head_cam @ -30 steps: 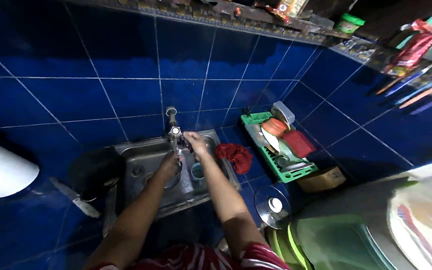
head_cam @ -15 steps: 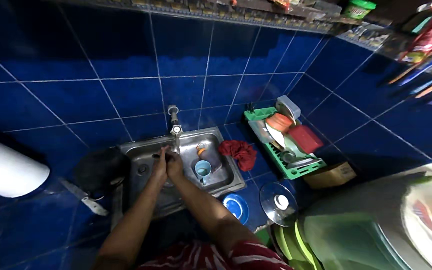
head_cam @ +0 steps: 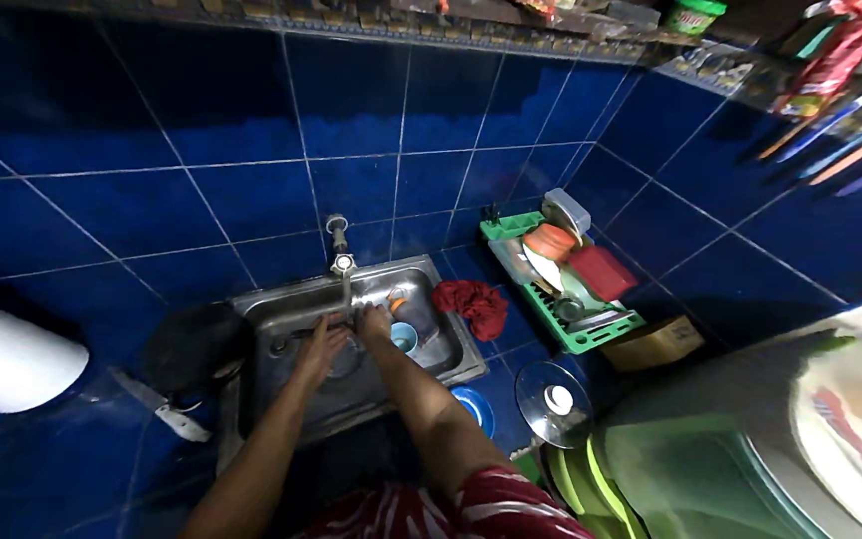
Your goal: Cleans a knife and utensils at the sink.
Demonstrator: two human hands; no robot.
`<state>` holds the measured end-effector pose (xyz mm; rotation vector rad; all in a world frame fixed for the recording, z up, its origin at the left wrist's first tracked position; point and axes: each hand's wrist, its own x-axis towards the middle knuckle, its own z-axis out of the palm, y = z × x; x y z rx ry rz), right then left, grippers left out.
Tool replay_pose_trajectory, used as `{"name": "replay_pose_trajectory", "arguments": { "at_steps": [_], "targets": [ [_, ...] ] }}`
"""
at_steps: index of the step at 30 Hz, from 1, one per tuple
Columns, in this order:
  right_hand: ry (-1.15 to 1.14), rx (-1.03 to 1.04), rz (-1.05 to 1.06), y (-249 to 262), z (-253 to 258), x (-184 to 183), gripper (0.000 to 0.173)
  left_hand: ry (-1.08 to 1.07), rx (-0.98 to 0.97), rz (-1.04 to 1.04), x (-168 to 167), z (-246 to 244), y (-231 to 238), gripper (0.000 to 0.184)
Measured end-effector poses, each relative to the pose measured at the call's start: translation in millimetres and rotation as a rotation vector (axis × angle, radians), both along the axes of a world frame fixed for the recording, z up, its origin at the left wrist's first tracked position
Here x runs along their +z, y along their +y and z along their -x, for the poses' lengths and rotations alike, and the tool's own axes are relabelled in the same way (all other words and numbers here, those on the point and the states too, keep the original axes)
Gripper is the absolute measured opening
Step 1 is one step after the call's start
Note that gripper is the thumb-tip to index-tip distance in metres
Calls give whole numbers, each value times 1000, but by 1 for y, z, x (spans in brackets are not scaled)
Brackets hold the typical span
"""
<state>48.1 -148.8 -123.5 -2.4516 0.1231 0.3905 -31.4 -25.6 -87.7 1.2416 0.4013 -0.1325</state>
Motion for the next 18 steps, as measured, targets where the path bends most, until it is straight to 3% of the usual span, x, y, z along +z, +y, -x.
{"name": "replay_pose_trajectory", "arguments": {
  "at_steps": [2, 6, 12, 18],
  "targets": [
    [-109, 53, -50, -3, 4, -9, 43, 41, -18, -89, 7, -9, 6, 57],
    [-71, -193, -628, 5, 26, -6, 56, 119, -49, -151, 3, -41, 18, 63],
    [-112, -313, -419, -47, 48, -15, 50, 233, -364, -167, -12, -55, -9, 53],
    [-37, -423, -332, -126, 61, -5, 52, 177, -267, 12, -10, -71, -10, 50]
  ]
}}
